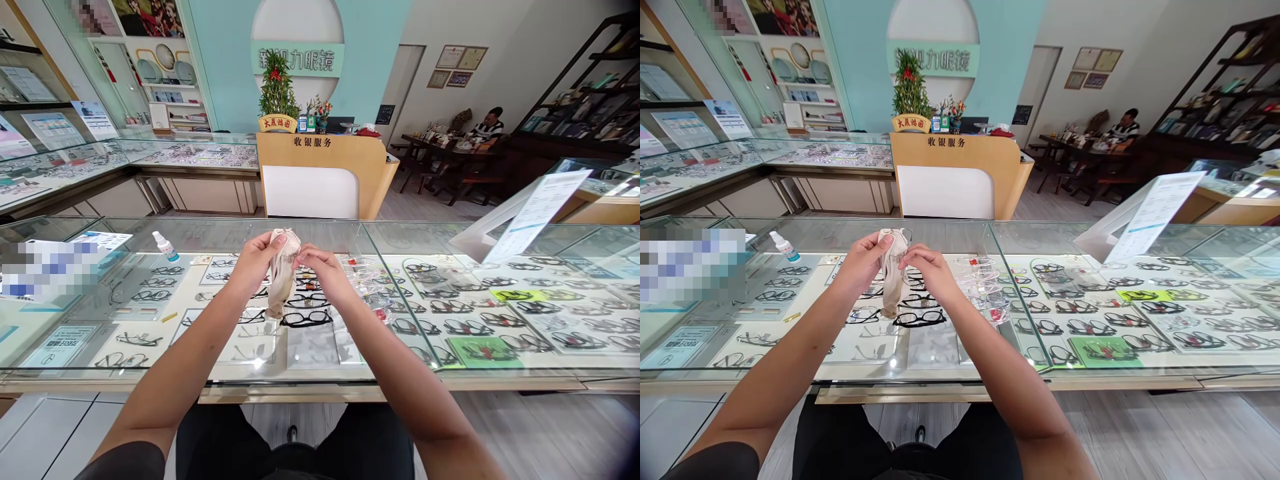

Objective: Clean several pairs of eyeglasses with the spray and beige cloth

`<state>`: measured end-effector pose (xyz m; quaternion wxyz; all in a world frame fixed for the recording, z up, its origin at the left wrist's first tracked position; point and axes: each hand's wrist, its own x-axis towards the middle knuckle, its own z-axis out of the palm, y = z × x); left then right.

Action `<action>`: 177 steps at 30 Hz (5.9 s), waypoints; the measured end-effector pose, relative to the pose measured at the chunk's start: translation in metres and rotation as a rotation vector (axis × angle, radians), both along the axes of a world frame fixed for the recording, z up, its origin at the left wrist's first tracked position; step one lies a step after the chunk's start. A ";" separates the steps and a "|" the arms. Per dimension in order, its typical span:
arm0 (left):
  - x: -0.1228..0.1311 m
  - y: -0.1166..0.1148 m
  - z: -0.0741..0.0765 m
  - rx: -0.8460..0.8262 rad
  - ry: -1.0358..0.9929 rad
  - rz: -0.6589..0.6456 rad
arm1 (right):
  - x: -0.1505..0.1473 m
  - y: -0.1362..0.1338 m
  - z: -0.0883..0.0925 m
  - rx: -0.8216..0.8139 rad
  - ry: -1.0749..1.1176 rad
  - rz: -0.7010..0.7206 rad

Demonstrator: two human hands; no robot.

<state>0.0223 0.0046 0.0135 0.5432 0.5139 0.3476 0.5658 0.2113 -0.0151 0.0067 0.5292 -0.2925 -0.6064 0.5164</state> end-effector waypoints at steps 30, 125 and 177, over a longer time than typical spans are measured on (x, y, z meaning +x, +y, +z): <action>0.010 -0.012 0.009 0.078 0.053 -0.099 | -0.001 0.003 -0.006 -0.061 0.060 0.118; -0.012 -0.027 0.054 0.348 0.161 0.253 | 0.004 -0.007 0.008 -0.033 0.191 0.117; -0.005 -0.017 0.105 1.293 0.696 0.457 | 0.059 -0.022 0.141 0.312 -0.402 -0.058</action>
